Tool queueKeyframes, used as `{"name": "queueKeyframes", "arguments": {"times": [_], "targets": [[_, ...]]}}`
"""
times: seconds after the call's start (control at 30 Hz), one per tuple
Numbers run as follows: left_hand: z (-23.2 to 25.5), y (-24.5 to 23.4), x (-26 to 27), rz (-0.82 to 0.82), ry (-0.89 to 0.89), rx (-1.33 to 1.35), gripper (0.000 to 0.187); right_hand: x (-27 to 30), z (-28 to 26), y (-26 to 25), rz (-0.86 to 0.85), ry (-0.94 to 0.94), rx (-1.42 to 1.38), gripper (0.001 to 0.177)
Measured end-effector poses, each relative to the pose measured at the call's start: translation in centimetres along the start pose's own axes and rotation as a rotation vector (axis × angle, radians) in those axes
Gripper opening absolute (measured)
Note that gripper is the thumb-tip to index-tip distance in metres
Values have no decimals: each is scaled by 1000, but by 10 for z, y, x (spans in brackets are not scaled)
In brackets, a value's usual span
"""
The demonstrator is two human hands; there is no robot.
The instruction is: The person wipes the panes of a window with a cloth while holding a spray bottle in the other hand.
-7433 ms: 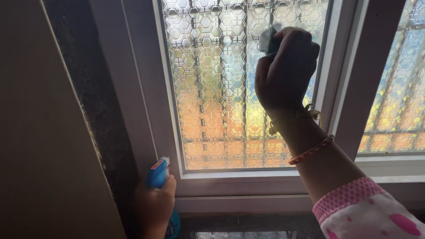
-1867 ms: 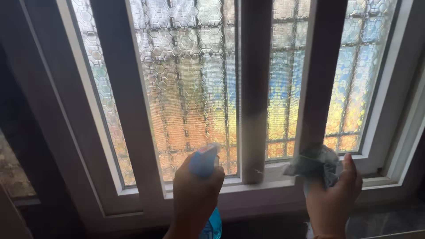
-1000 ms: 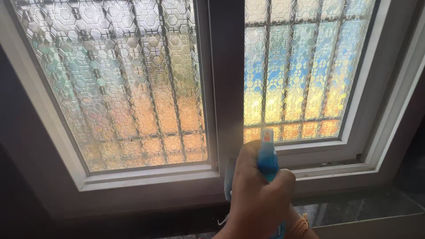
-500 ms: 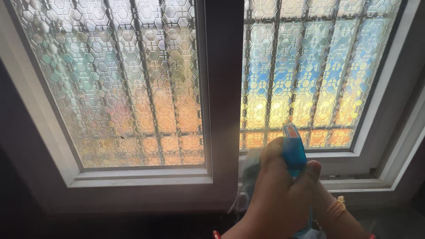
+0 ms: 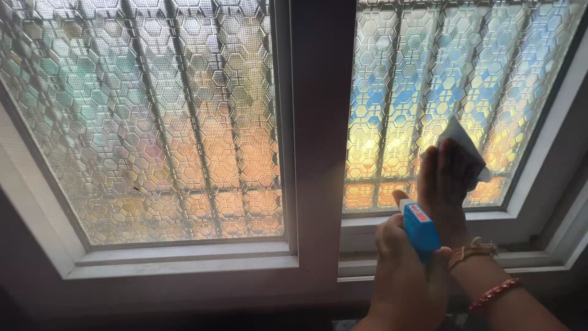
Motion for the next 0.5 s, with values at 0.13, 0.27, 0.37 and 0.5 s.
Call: {"name": "queueKeyframes", "arguments": {"times": [0.13,0.27,0.37,0.5], "targets": [[-10,-12,9,-14,-96,-23,77,15,23,-24,-67,-350,-485,73],[-12,-23,7,96,2,-91,76,-28,82,-52,135,-35,-670,72],[-28,-14,-1,18,-120,-49,76,-58,63,-82,201,-79,-749,69],[-12,-9,-3,60,60,-220,76,-40,-18,-116,129,-479,-678,57]]}}
Point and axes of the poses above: each hand's wrist, its own x-axis away from the middle knuckle, its own y-axis out of the palm, z = x × y, the point moved 7 cm from there along -x, towards the middle knuckle, and after that the axes turned 13 degrees about -z, right-handed, at the moved point
